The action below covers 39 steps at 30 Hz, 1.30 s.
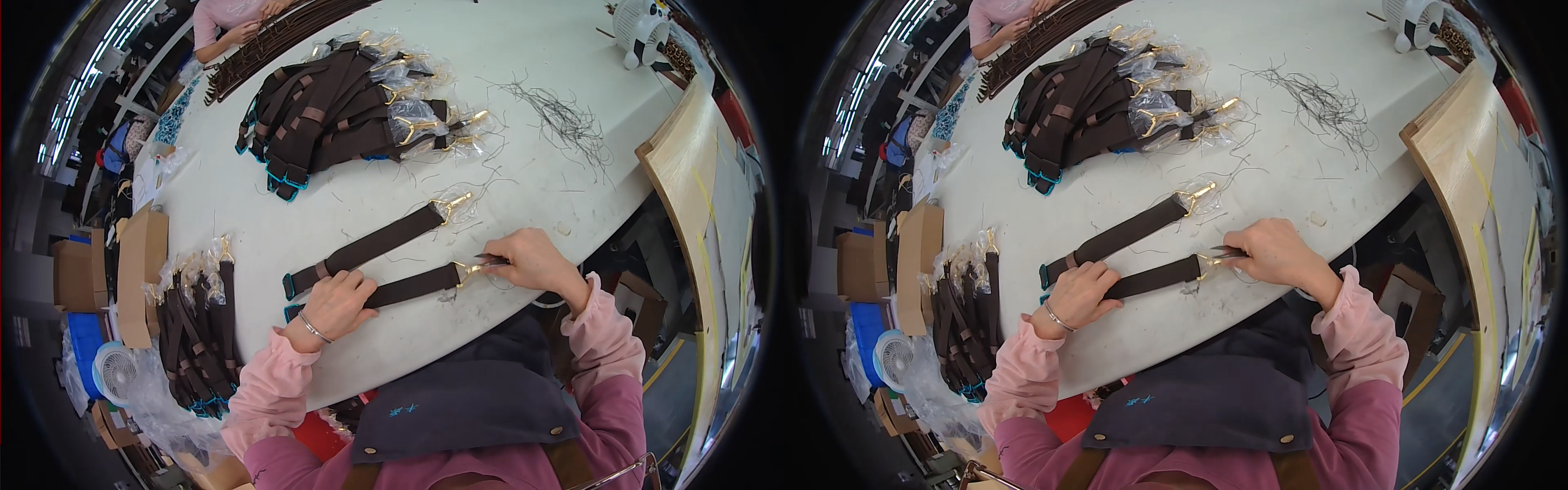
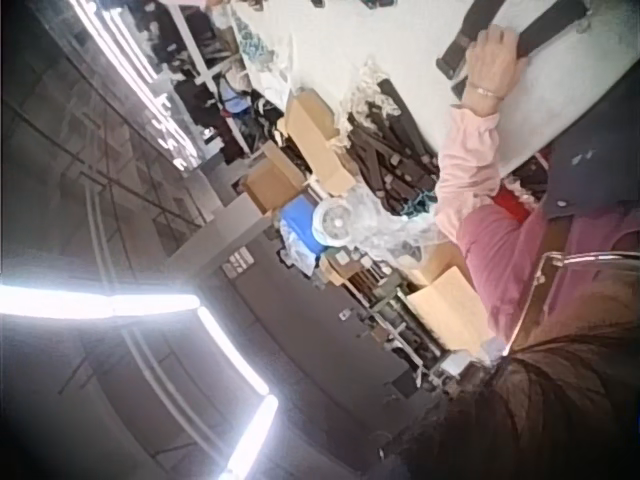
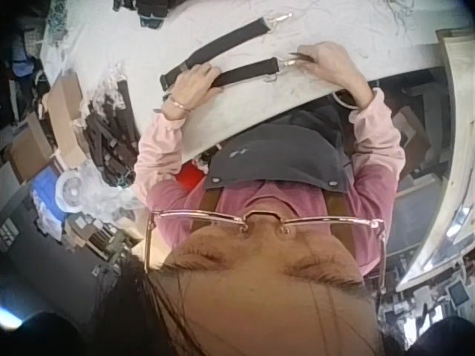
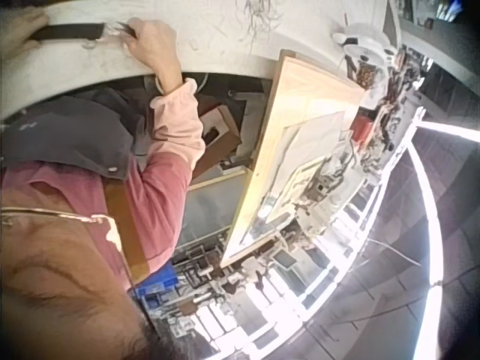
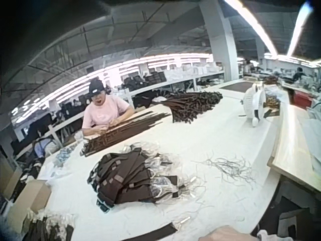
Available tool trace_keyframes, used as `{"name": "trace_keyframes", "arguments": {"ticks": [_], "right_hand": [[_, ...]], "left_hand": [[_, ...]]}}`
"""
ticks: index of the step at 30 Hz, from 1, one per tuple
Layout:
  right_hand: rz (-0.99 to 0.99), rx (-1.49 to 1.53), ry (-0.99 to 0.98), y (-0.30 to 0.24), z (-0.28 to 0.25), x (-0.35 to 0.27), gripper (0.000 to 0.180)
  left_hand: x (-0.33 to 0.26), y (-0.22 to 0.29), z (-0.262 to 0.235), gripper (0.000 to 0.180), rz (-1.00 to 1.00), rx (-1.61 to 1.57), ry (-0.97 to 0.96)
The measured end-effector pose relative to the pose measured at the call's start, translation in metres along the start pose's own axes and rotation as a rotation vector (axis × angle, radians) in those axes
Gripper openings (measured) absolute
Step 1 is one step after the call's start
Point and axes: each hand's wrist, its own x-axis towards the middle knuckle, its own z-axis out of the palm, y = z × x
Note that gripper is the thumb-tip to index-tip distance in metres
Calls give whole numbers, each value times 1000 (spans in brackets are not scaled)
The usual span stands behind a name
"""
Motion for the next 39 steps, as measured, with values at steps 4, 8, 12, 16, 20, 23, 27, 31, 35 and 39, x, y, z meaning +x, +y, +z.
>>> {"name": "trace_keyframes", "arguments": {"ticks": [4,8,12,16,20,23,27,31,35,39], "right_hand": [[54,8,24,-12,-9,10,21],[-73,-97,207,-15,18,33,24],[107,-268,183,-13,11,57,26],[11,-216,192,13,10,61,22],[-109,-79,345,10,4,56,17],[-134,-42,373,1,-2,51,14],[90,218,145,-13,-14,45,13],[116,89,17,-15,2,42,18],[155,83,52,2,17,37,22],[128,122,157,1,21,37,23]], "left_hand": [[0,4,-3,33,1,-66,62],[33,2,2,34,-42,-109,195],[66,-14,4,31,-80,-54,284],[73,-29,13,28,-86,-217,214],[64,-35,4,24,-80,-194,293],[48,-35,-9,20,-151,-194,214],[17,-50,-36,37,-308,-462,-28],[-22,-58,-30,85,-14,-127,-1],[-51,-45,-2,85,-232,-7,29],[-62,-55,0,49,-335,-77,98]]}}
